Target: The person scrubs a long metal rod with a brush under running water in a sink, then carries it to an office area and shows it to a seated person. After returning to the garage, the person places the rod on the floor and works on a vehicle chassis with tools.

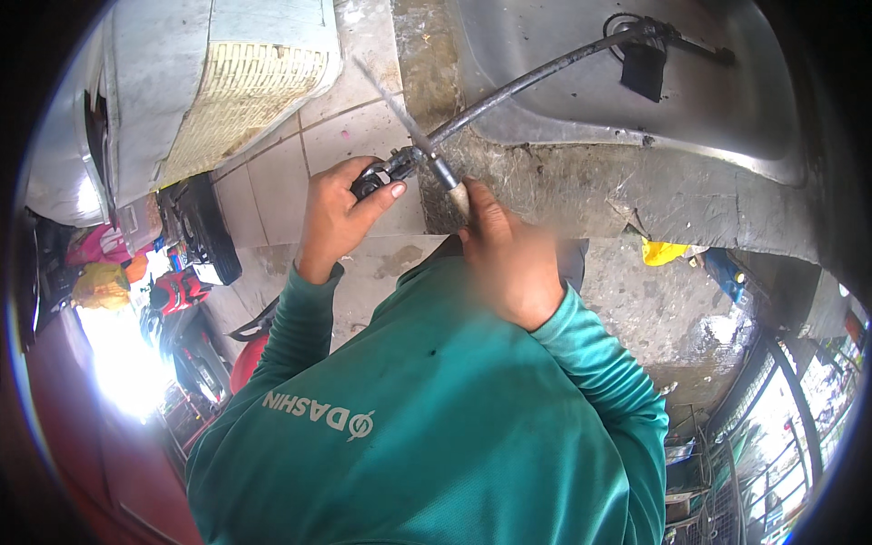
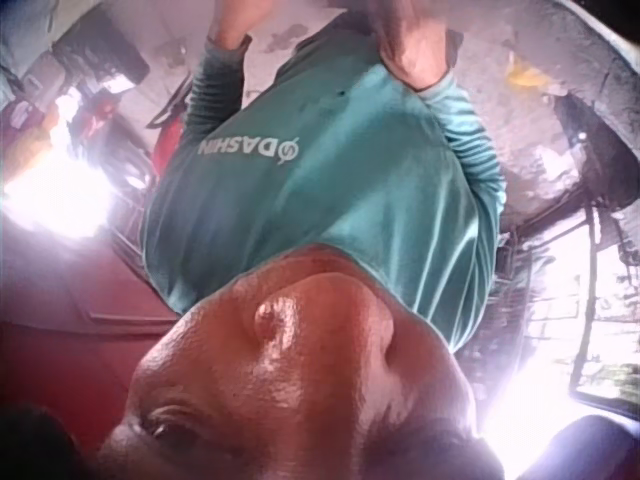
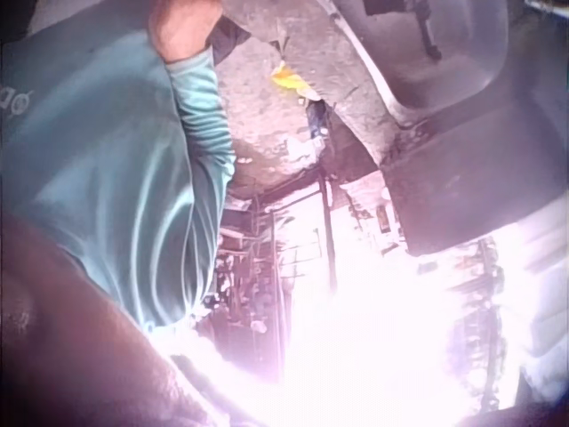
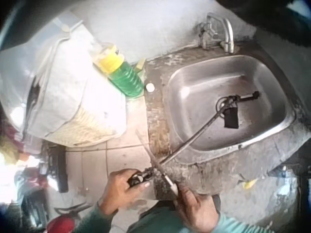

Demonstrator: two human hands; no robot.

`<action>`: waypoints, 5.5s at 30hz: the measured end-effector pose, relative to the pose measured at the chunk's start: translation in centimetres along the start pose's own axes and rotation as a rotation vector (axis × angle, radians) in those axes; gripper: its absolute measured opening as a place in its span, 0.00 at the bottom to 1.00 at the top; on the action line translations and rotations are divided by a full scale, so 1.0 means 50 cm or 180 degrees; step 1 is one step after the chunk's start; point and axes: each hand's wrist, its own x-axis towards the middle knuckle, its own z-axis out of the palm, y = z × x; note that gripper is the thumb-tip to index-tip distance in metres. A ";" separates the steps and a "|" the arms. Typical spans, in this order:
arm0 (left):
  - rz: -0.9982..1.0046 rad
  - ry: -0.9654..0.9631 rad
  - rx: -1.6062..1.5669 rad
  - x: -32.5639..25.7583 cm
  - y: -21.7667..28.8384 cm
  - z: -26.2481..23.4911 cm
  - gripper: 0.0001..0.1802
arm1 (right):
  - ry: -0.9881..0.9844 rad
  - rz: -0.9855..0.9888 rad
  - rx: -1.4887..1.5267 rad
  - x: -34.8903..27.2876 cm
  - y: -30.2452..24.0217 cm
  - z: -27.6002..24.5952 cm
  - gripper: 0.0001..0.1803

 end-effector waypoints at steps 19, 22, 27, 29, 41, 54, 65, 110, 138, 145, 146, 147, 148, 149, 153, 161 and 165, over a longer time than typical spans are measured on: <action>-0.0956 -0.1031 -0.1412 0.005 -0.026 -0.027 0.21 | -0.0029 0.0034 -0.0655 -0.010 -0.012 0.007 0.30; -0.0913 -0.1051 -0.1356 0.008 -0.030 -0.026 0.20 | 0.0409 -0.0140 -0.0586 -0.009 -0.014 0.018 0.30; -0.0927 -0.1046 -0.1325 0.009 -0.029 -0.025 0.19 | 0.0195 -0.0192 -0.0921 -0.008 -0.001 0.020 0.30; -0.0942 -0.1052 -0.1302 0.009 -0.028 -0.025 0.19 | 0.0681 -0.0367 -0.0734 -0.004 -0.015 0.011 0.29; -0.0874 -0.1096 -0.1196 0.017 -0.022 -0.014 0.19 | 0.0345 -0.0222 -0.1052 -0.011 0.005 0.018 0.29; -0.0839 -0.1171 -0.1248 0.018 -0.033 -0.013 0.20 | 0.0744 -0.0264 -0.0712 -0.011 -0.015 0.012 0.29; -0.1056 -0.1584 -0.1939 0.023 -0.053 -0.022 0.28 | -0.0149 0.0142 -0.1198 -0.017 0.017 0.032 0.28; -0.2028 -0.2418 -0.3564 0.092 -0.071 -0.052 0.32 | 0.1697 0.1184 0.2707 -0.149 0.203 -0.285 0.32; -0.0586 -0.0950 0.1564 0.114 0.112 -0.026 0.17 | 0.2609 0.1074 -0.3795 -0.081 0.432 -0.761 0.26; 0.0548 0.0245 0.1410 0.173 0.197 0.102 0.18 | 0.0308 0.0637 -0.1941 0.301 0.510 -0.571 0.21; 0.0298 -0.0084 0.1001 0.204 0.234 0.133 0.19 | 0.0264 0.0521 -0.2342 0.351 0.528 -0.549 0.19; -0.0031 -0.0503 0.0194 0.235 0.255 0.169 0.21 | 0.0217 0.0401 -0.2740 0.388 0.544 -0.534 0.18; -0.0370 -0.0900 -0.0629 0.260 0.258 0.216 0.24 | 0.0054 0.0394 -0.3050 0.417 0.563 -0.521 0.17; -0.1003 -0.1109 -0.2562 0.274 0.239 0.281 0.29 | -0.0117 0.0350 -0.3367 0.450 0.576 -0.509 0.17; -0.2359 -0.0126 -0.6281 0.339 0.235 0.427 0.45 | -0.0512 0.0202 -0.4213 0.503 0.574 -0.509 0.18; -0.2635 0.1282 -0.6070 0.364 0.222 0.424 0.30 | -0.0756 0.0245 -0.2830 0.467 0.655 -0.622 0.14; -0.2048 0.1667 -0.6503 0.354 0.225 0.384 0.27 | -0.0155 0.0204 -0.2086 0.410 0.593 -0.667 0.14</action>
